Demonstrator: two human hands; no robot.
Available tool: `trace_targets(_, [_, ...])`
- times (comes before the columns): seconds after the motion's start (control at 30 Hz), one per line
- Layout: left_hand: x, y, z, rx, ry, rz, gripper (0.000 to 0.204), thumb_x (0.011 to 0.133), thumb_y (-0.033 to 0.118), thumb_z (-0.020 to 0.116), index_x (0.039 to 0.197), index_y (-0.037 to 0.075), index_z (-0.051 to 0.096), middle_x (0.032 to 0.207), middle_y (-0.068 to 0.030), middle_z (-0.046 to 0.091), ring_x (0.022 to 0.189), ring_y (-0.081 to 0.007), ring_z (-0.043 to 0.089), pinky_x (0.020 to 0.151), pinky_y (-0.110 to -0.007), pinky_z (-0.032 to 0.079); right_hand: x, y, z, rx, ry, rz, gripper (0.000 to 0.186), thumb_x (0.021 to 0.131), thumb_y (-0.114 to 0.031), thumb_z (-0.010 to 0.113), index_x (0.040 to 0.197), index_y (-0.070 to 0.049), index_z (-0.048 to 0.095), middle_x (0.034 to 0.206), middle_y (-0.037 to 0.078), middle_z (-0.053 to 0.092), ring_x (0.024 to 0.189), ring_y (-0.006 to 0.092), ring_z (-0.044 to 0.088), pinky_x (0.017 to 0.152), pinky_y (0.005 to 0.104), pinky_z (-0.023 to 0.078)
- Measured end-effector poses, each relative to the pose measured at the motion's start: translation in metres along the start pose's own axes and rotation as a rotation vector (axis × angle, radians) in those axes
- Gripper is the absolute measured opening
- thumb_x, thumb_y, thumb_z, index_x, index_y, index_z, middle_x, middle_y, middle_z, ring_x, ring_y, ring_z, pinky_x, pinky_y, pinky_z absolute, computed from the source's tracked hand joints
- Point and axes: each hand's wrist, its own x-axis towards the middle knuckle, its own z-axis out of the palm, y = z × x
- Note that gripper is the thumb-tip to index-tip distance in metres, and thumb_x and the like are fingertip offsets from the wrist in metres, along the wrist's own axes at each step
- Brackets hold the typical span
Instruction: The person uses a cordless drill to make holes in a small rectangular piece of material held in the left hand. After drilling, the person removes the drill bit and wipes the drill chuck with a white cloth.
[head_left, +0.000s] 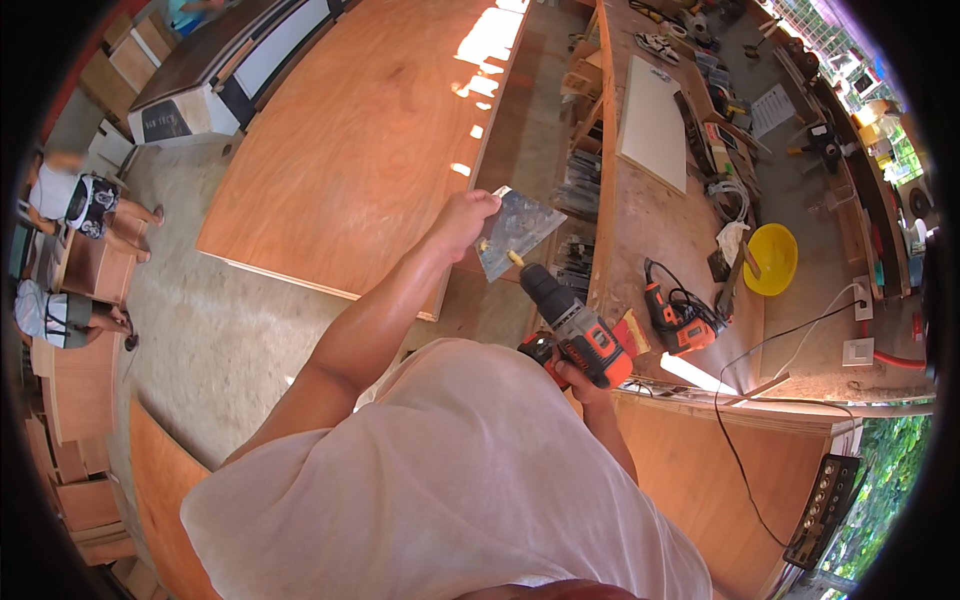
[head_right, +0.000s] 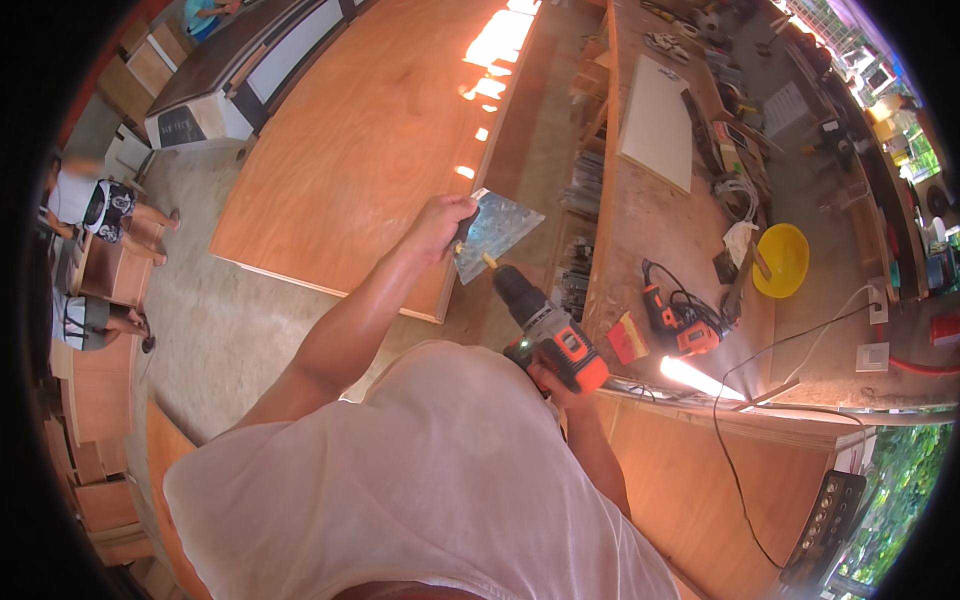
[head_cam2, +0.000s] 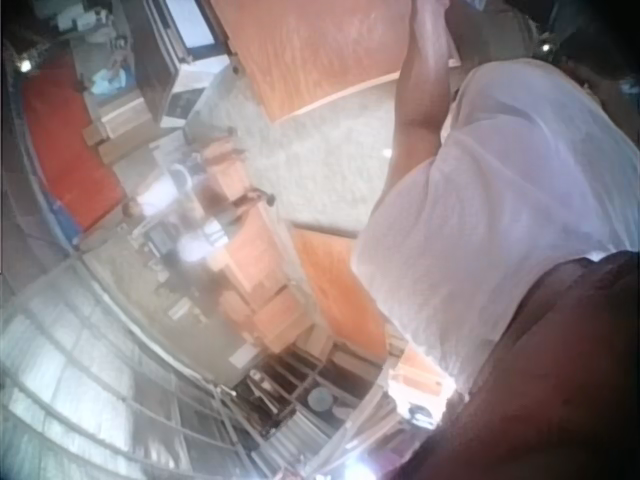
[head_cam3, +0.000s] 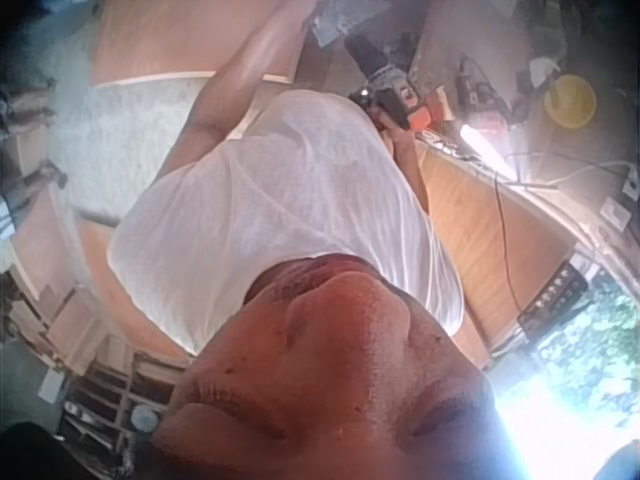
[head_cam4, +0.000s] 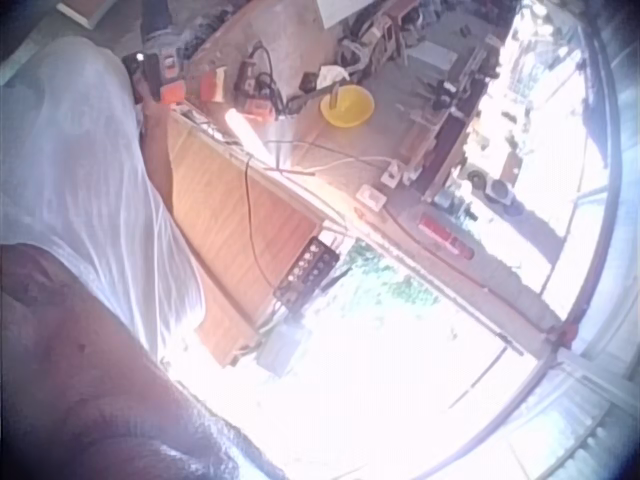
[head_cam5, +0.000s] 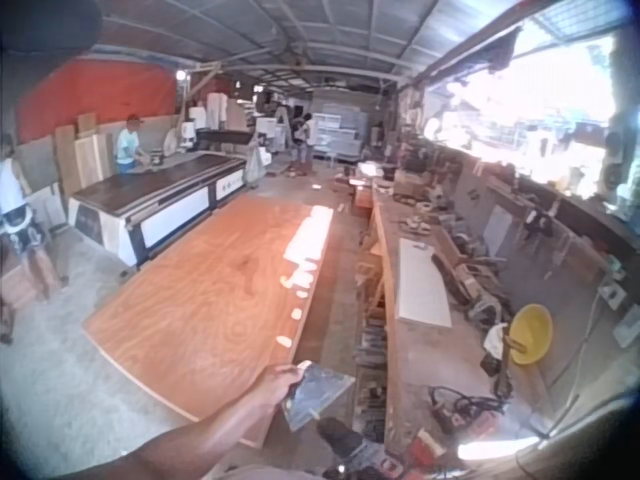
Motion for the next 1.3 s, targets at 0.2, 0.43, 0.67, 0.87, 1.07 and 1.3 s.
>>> trace_targets(0.2, [-0.003, 0.001, 0.005, 0.067, -0.03, -0.005, 0.018, 0.093, 0.017, 0.056, 0.089, 0.0, 0.064, 0.082, -0.002, 0.063, 0.074, -0.0102, 0.056, 0.069, -0.028, 0.045, 0.0, 0.007, 0.003, 0.151, 0.151, 0.055, 0.025, 0.072, -0.008, 0.069, 0.095, -0.005, 0.059, 0.08, 0.0, 0.057, 0.069, 0.0122, 0.054, 0.062, 0.0263, 0.044])
trace_targets(0.43, [-0.008, -0.001, 0.007, 0.043, -0.053, -0.02, 0.019, 0.094, 0.017, 0.054, 0.09, 0.001, 0.064, 0.083, -0.0026, 0.063, 0.074, -0.0103, 0.056, 0.069, -0.028, 0.045, 0.0, 0.0, -0.002, 0.197, 0.147, 0.019, 0.024, 0.072, -0.007, 0.068, 0.094, -0.004, 0.059, 0.08, 0.001, 0.056, 0.069, 0.0119, 0.054, 0.062, 0.0263, 0.044])
trace_targets(0.67, [-0.011, 0.004, 0.009, 0.056, -0.073, -0.03, 0.02, 0.095, 0.017, 0.053, 0.09, 0.001, 0.064, 0.082, -0.0019, 0.062, 0.074, -0.01, 0.056, 0.069, -0.028, 0.045, -0.003, 0.008, 0.001, 0.161, 0.188, 0.062, 0.019, 0.073, -0.008, 0.068, 0.09, -0.006, 0.058, 0.077, 0.001, 0.055, 0.069, 0.0118, 0.053, 0.062, 0.0272, 0.043])
trace_targets(0.87, [-0.01, 0.003, 0.006, 0.107, -0.058, 0.019, 0.021, 0.095, 0.018, 0.054, 0.089, 0.001, 0.064, 0.082, -0.0011, 0.062, 0.074, -0.0092, 0.055, 0.069, -0.027, 0.044, -0.005, 0.014, -0.004, 0.164, 0.114, 0.054, 0.02, 0.072, -0.008, 0.068, 0.09, -0.006, 0.059, 0.078, 0.001, 0.055, 0.069, 0.0121, 0.054, 0.061, 0.0275, 0.044])
trace_targets(1.07, [-0.009, 0.003, 0.003, 0.174, -0.019, 0.05, 0.021, 0.095, 0.018, 0.054, 0.089, 0.001, 0.065, 0.08, -0.0002, 0.061, 0.075, -0.0083, 0.053, 0.07, -0.028, 0.043, -0.005, 0.002, 0.005, 0.186, 0.2, 0.095, 0.021, 0.072, -0.008, 0.068, 0.091, -0.005, 0.059, 0.078, 0.001, 0.056, 0.068, 0.0118, 0.054, 0.061, 0.0275, 0.045])
trace_targets(1.3, [-0.011, 0.008, 0.004, 0.135, -0.012, 0.03, 0.021, 0.095, 0.018, 0.054, 0.088, 0.001, 0.064, 0.08, -0.0004, 0.061, 0.075, -0.0087, 0.053, 0.071, -0.027, 0.042, -0.005, 0.007, -0.002, 0.183, 0.126, 0.084, 0.022, 0.072, -0.007, 0.068, 0.092, -0.005, 0.06, 0.079, 0.001, 0.057, 0.069, 0.0121, 0.055, 0.063, 0.0272, 0.045])
